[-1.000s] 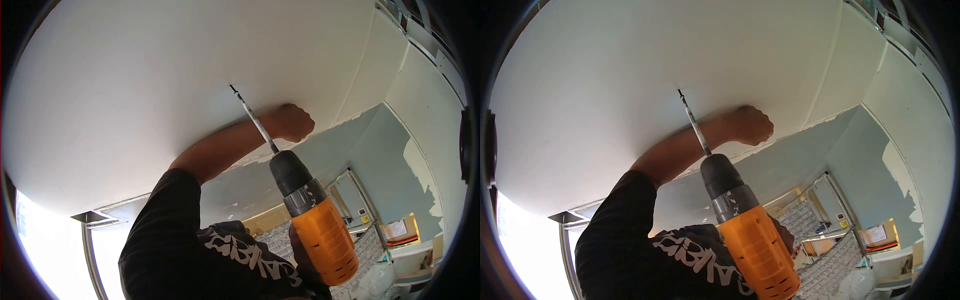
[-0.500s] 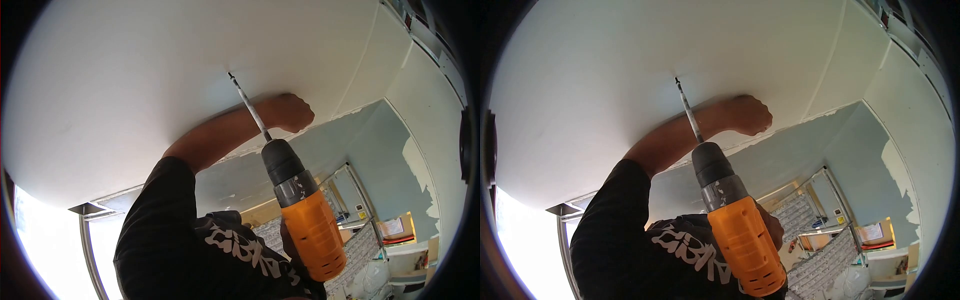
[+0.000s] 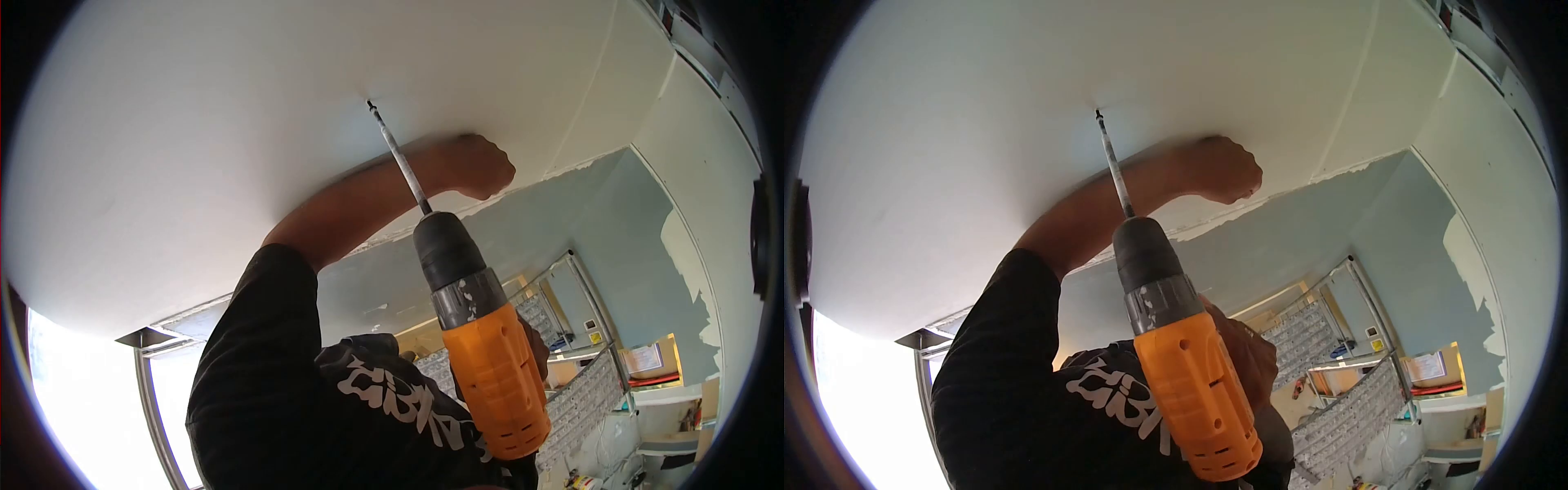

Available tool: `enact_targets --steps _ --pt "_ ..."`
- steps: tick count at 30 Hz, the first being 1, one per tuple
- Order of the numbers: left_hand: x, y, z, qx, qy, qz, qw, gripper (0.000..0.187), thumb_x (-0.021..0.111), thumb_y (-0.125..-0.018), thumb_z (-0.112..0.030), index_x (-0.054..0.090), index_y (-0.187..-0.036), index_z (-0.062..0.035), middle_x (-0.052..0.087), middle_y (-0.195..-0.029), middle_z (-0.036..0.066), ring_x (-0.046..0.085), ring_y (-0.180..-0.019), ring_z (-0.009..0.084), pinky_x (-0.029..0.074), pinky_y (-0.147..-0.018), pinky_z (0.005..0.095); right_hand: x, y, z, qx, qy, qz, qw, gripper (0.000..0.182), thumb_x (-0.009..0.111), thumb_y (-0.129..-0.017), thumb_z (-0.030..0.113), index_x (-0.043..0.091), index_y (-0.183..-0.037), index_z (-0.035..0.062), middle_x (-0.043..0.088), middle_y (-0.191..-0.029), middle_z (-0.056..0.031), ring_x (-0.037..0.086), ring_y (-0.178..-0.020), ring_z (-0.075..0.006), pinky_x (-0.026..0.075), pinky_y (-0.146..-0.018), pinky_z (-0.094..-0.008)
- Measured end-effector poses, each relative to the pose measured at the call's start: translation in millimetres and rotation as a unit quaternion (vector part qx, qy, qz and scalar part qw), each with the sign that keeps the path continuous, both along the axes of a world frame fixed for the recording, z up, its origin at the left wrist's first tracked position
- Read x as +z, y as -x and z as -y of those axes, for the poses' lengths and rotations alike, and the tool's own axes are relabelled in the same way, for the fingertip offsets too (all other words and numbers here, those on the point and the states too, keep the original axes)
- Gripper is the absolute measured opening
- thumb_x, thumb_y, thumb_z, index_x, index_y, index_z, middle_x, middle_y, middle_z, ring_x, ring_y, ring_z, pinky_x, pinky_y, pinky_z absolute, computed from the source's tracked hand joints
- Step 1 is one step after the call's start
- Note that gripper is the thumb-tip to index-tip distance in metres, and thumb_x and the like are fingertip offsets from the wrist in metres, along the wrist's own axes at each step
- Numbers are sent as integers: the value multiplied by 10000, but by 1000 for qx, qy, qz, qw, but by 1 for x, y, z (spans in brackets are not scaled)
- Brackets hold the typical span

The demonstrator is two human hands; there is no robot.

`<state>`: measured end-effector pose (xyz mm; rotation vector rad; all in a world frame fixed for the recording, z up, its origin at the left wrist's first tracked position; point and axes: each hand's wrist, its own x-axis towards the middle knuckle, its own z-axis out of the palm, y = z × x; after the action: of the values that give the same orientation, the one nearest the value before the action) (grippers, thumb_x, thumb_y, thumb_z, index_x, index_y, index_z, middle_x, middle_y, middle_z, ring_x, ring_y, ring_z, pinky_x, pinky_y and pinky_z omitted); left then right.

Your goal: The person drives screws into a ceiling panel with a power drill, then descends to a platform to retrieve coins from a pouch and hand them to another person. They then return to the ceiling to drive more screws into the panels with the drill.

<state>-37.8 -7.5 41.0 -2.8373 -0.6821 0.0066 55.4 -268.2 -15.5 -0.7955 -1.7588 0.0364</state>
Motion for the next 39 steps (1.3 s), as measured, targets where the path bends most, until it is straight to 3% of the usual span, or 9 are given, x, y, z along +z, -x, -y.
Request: enact_targets --steps 3,6,21,24,33,39 --pt "5 0 4 6 10 -5 1000 176 588 -834 -155 617 -710 -34 658 -719 140 650 -704 344 506 -605 485 6 1 -5 8 -13 -2 1000 445 749 -841 299 613 -1084 -49 688 -1051 -220 721 -773 -268 584 -641 -343" --pt "17 -1 13 26 32 -38 998 153 593 -820 -118 698 -847 -10 714 -883 174 694 -854 364 563 -724 475 11 4 -8 15 -25 -1 1000 448 751 -841 294 609 -1080 -57 689 -1048 -228 724 -762 -266 587 -628 -338" --pt "21 -2 17 28 25 -20 999 163 575 -832 -116 701 -855 -16 718 -884 157 697 -846 350 564 -719 464 30 13 -21 -23 -73 61 995 379 715 -857 249 616 -1018 -80 689 -1016 -246 731 -742 -273 587 -578 -335" --pt "4 -2 3 11 12 33 999 147 591 -830 -161 704 -806 -69 702 -786 130 681 -762 330 530 -662 457 39 12 -20 -27 -72 83 994 368 712 -861 249 620 -997 -81 692 -1002 -239 731 -740 -270 586 -580 -329" --pt "13 -3 8 17 9 -5 1000 174 611 -862 -198 730 -931 -92 725 -874 107 693 -838 309 546 -719 445 58 11 -11 -42 -56 125 990 473 726 -853 305 619 -1088 -92 709 -913 -215 736 -736 -270 596 -639 -355" --pt "5 -4 4 10 23 23 999 166 626 -864 -209 727 -932 -96 725 -884 100 689 -858 304 545 -740 443 52 8 -15 -35 -68 116 990 484 733 -851 298 611 -1115 -89 710 -893 -205 737 -751 -275 596 -653 -346"
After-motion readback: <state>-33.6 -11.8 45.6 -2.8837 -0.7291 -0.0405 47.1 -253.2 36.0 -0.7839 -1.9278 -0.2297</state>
